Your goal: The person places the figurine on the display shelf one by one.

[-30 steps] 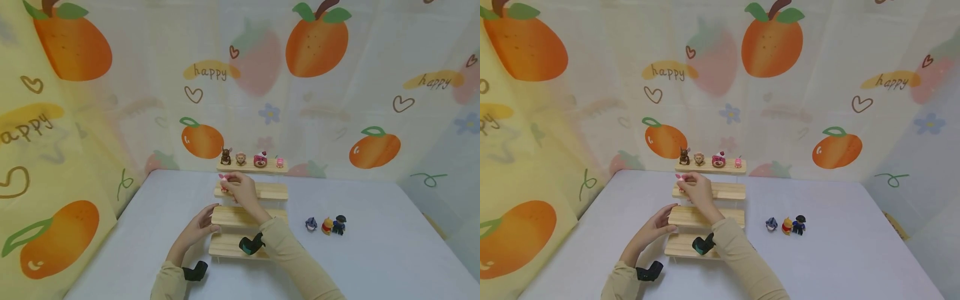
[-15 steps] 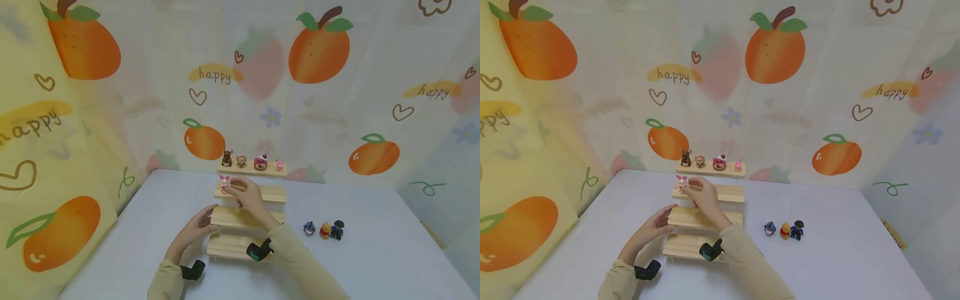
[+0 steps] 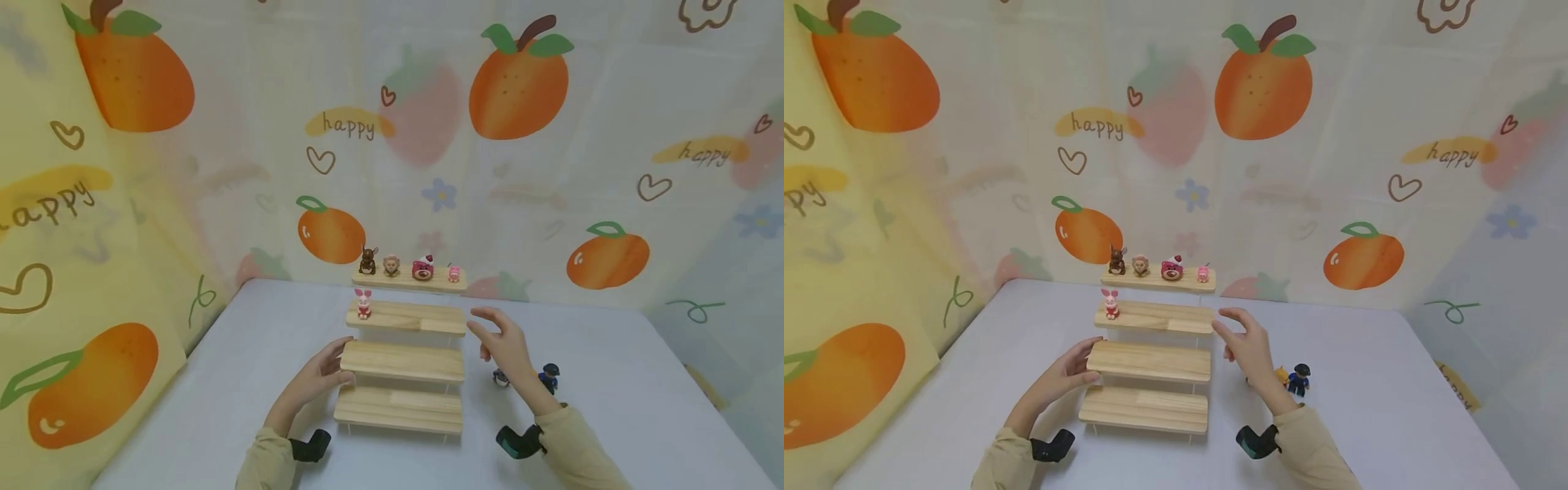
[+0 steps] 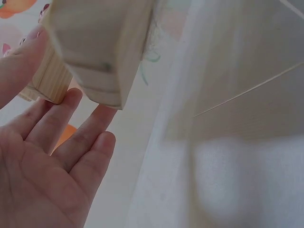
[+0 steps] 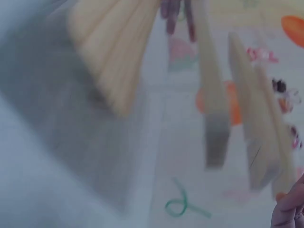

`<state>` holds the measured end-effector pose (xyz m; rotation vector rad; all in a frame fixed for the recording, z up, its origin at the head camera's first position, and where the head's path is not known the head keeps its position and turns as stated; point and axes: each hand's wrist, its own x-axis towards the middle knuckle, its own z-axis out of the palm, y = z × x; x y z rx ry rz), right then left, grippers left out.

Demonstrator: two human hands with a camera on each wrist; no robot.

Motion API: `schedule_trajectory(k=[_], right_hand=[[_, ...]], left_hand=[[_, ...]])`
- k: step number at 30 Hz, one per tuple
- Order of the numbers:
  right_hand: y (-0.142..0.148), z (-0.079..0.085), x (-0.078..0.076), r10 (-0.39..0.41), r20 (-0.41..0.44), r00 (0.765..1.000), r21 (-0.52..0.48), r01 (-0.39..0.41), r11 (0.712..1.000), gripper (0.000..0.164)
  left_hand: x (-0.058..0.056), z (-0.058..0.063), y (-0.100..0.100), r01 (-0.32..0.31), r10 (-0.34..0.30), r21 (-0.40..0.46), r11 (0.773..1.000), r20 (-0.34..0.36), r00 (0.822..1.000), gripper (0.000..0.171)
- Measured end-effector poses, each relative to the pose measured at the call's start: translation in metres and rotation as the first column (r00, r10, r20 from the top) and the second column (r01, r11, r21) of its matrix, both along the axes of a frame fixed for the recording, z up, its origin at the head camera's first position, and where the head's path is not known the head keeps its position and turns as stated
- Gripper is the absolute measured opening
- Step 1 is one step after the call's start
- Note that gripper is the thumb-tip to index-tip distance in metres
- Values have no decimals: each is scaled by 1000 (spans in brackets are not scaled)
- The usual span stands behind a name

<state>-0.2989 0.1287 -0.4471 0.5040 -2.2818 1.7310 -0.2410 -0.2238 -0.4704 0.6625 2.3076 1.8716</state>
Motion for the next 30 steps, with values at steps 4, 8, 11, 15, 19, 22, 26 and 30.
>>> schedule_trajectory(k=[4,8,11,15,19,22,26,30], right_hand=[[17,10,23,-115,76,990,51,112,992,38],[27,5,36,-169,107,980,93,159,983,42],[33,-8,36,-168,126,978,149,149,978,47],[34,-16,36,-152,221,963,191,110,975,52],[34,-21,37,-177,291,940,280,93,956,53],[36,-26,38,-194,289,937,341,88,936,52],[39,-33,39,-202,278,939,401,77,913,51],[41,-39,40,-207,251,946,456,73,887,50]], left_hand=[[-5,-4,-1,21,-21,14,1000,0,1000,66],[-5,-5,-1,27,-27,25,999,15,1000,66],[-4,-6,-1,13,-13,10,1000,21,1000,66],[-3,-3,-3,-7,7,-22,1000,-6,1000,65],[-1,-2,-4,-16,15,-29,999,-23,1000,65],[-1,-2,-3,-8,8,-21,1000,-15,1000,65],[-1,-2,-2,6,-6,-16,1000,-2,1000,66],[-1,-2,-3,11,-11,-12,1000,-1,1000,66]])
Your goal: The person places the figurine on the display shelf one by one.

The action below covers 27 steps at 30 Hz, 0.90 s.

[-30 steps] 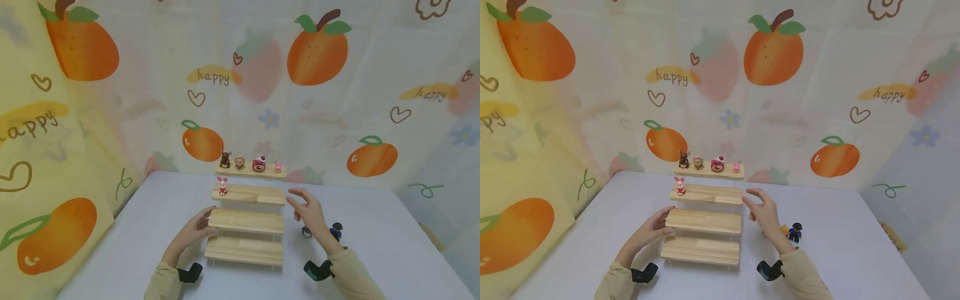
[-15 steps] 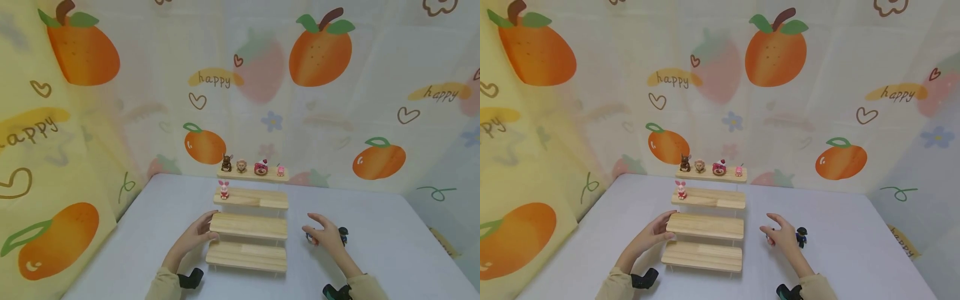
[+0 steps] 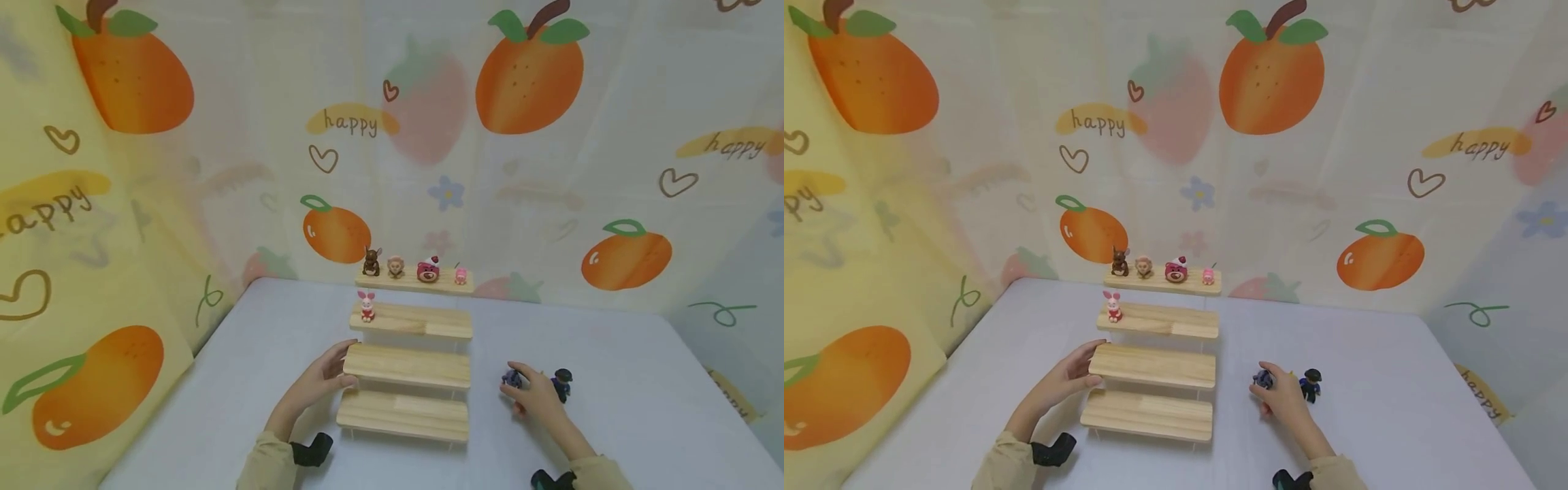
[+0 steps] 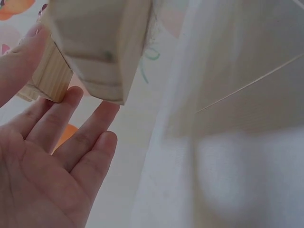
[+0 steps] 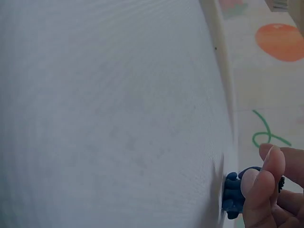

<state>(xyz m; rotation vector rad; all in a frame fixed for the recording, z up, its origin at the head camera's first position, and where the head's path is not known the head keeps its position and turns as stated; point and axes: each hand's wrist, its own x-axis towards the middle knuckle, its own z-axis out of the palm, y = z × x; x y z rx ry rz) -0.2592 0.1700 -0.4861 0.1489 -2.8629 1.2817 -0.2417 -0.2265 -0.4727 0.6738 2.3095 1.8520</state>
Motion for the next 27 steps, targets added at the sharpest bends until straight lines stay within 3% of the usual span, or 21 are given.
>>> schedule_trajectory(k=[6,20,24,27], right_hand=[[2,0,1,22,-15,1000,45,-21,999,48],[-3,2,1,38,-68,997,11,-38,999,40],[-4,4,2,18,-60,998,-20,-19,1000,44],[-6,10,2,-6,-33,999,-116,2,993,46]], left_hand=[[0,0,0,7,-7,2,1000,-7,1000,66],[3,-1,-2,-21,21,-3,1000,-16,1000,66],[2,1,-1,-9,9,-11,1000,-28,1000,65],[4,9,2,-7,6,-21,1000,-32,999,64]])
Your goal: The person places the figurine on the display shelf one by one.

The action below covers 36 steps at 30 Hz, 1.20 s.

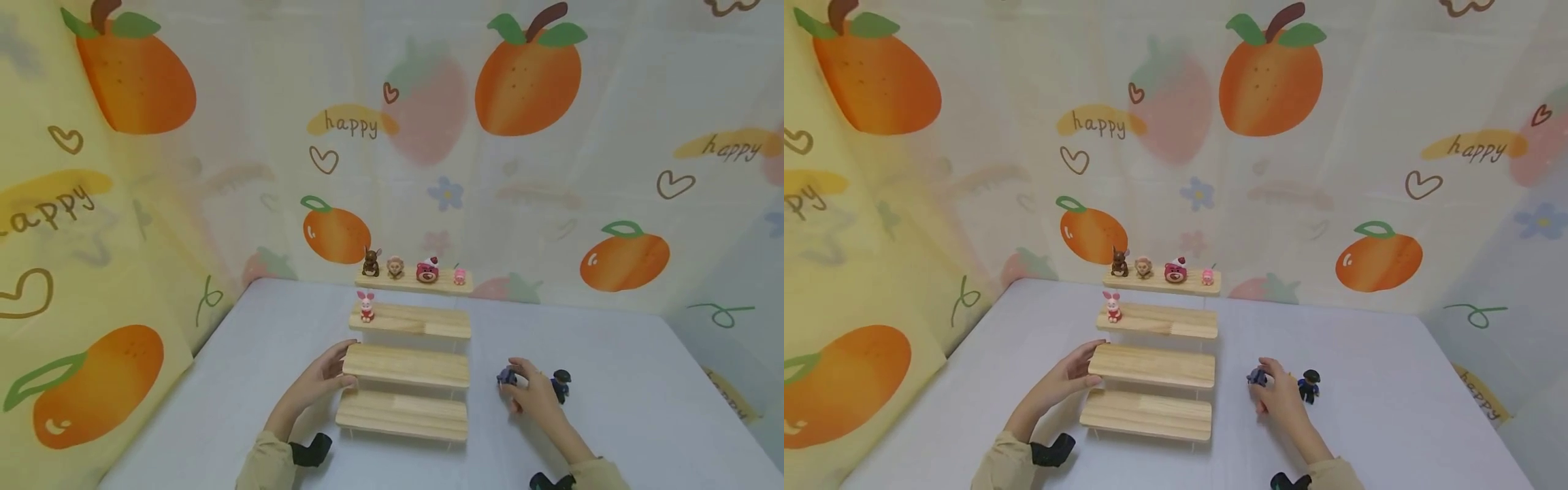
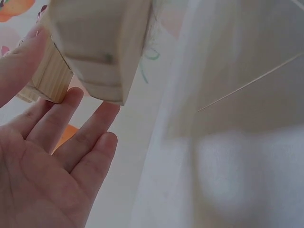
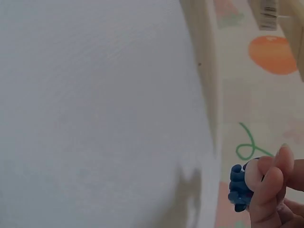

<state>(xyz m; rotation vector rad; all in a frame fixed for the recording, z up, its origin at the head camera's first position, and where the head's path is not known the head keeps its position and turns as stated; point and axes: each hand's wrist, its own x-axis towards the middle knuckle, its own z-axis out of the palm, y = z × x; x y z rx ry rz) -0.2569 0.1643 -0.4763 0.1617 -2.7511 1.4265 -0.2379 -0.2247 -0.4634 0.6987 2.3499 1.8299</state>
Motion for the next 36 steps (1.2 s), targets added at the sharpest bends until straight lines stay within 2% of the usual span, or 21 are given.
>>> schedule_trajectory(k=[2,5,9,12,14,18,21,22,23,25,28,29,32,36], right_hand=[[0,5,1,-10,17,1000,-68,11,998,43],[-3,12,2,-22,14,1000,-155,24,988,36],[-7,14,3,-23,-103,994,-207,1,978,32],[-6,3,-8,-17,-218,976,-258,-41,965,33],[-2,-14,-23,-5,-285,959,-298,-84,951,35],[5,-39,-53,39,-347,937,-382,-179,907,39],[-5,-22,-51,119,-386,915,-451,-299,841,37],[-12,-8,-45,146,-397,906,-472,-338,814,36],[-20,7,-38,164,-392,905,-484,-354,800,35],[-38,40,-22,175,-367,913,-510,-356,783,33],[-62,72,-6,172,-280,944,-523,-301,798,34],[-68,77,-5,172,-246,954,-529,-281,801,33],[-83,84,-5,194,-195,962,-567,-271,778,33],[-102,81,-8,212,-223,951,-583,-305,753,33]], left_hand=[[3,7,2,1,-1,0,1000,9,1000,63],[2,5,2,-5,5,-11,1000,11,1000,63],[-4,-9,-3,13,-13,-14,1000,-1,1000,64],[-6,-10,-4,22,-22,5,1000,-6,1000,65],[-7,-9,-4,26,-26,16,1000,-11,1000,65],[-7,-7,-4,38,-37,35,999,-21,999,64],[-5,-8,-4,44,-44,42,998,-13,999,64],[-4,-8,-3,43,-43,40,998,-12,999,64],[-4,-8,-3,41,-41,38,998,-14,999,64],[-3,-7,-2,37,-37,38,999,-7,999,64],[-3,-5,-2,21,-21,29,999,1,1000,65],[-3,-5,-2,15,-15,26,1000,3,1000,66],[-5,-5,-2,4,-4,25,1000,20,1000,68],[-7,-8,-3,1,-3,29,1000,42,999,68]])
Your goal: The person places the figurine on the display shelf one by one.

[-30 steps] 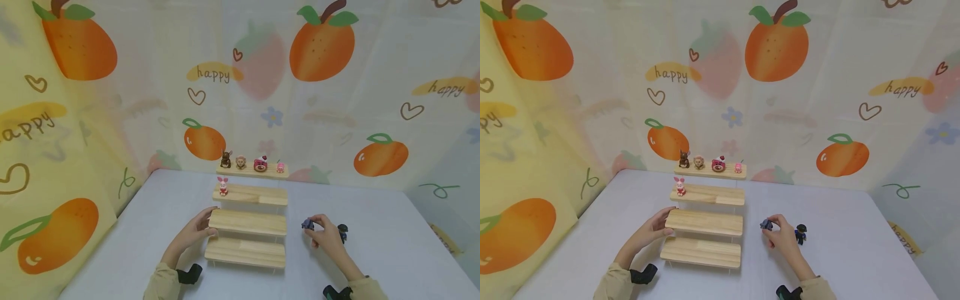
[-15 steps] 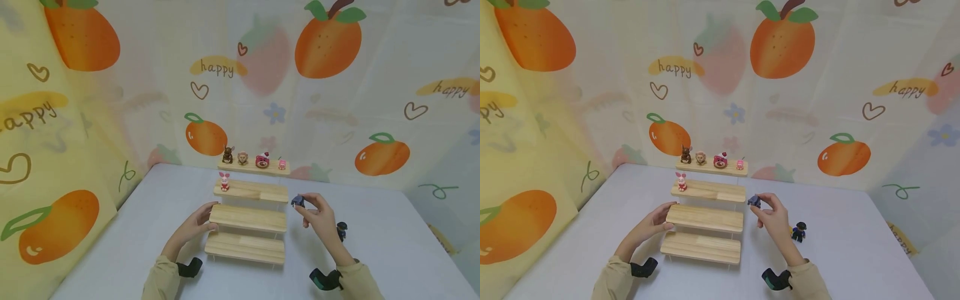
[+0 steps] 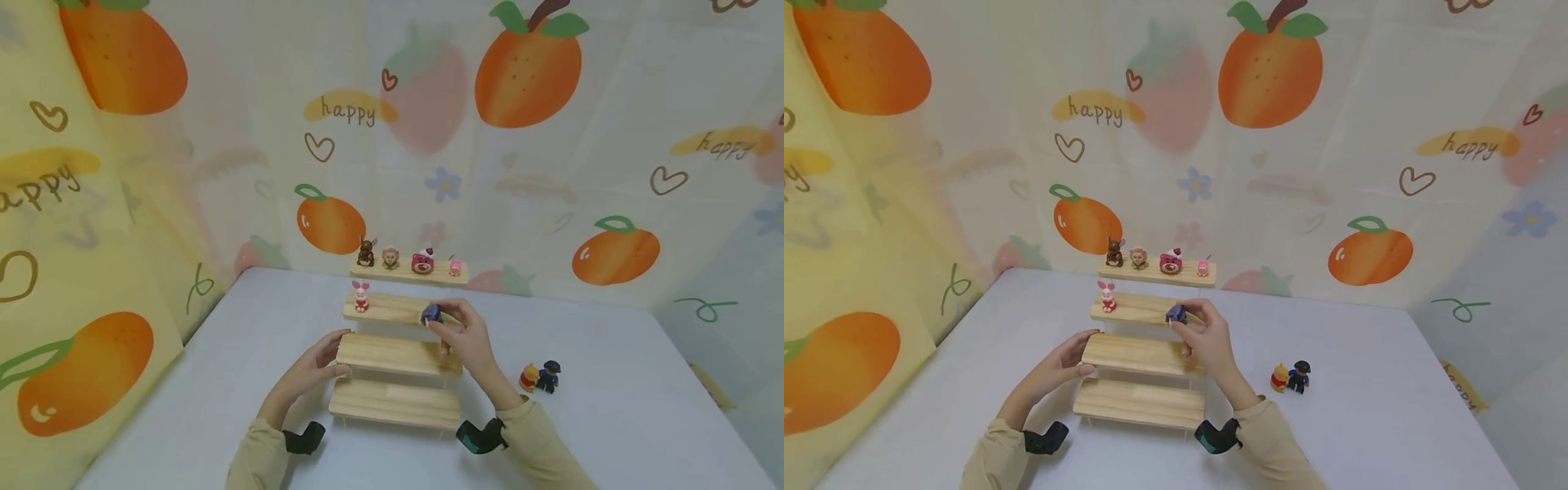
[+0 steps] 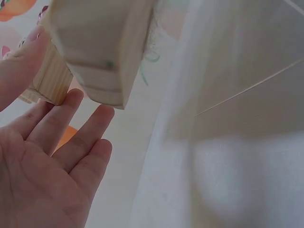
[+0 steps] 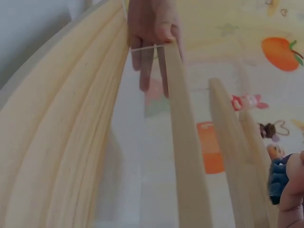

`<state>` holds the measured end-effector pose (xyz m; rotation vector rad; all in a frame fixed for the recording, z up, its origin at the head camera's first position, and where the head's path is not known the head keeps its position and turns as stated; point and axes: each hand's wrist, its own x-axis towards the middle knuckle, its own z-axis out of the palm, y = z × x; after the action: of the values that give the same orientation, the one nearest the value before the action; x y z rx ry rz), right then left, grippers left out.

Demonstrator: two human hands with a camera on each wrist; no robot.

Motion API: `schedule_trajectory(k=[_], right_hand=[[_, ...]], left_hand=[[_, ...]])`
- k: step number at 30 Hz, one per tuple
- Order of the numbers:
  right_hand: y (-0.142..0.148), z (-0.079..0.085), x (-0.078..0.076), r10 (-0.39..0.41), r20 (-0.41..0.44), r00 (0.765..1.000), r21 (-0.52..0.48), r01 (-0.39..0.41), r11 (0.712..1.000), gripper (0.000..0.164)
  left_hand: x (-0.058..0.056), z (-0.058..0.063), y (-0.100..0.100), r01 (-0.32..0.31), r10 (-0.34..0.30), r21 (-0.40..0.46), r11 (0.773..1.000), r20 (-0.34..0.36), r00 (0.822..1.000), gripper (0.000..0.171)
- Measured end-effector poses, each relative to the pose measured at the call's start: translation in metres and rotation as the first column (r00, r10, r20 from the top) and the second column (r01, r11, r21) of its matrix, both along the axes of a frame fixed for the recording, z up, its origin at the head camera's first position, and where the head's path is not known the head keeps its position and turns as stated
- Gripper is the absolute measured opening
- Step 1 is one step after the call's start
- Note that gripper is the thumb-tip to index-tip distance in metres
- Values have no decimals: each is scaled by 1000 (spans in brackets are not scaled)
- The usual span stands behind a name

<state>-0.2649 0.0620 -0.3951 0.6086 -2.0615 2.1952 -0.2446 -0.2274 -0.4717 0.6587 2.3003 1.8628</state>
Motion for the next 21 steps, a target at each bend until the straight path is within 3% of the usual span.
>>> schedule_trajectory(k=[6,14,21], right_hand=[[-33,-5,-5,27,-83,996,-16,-29,999,31],[-62,-2,-8,56,-14,998,-11,-56,998,33],[-70,16,2,35,2,999,-17,-35,999,32]], left_hand=[[2,-2,-2,-11,11,0,1000,4,1000,68],[3,0,0,-16,16,20,1000,19,1000,66],[3,1,1,-1,0,20,1000,19,1000,66]])
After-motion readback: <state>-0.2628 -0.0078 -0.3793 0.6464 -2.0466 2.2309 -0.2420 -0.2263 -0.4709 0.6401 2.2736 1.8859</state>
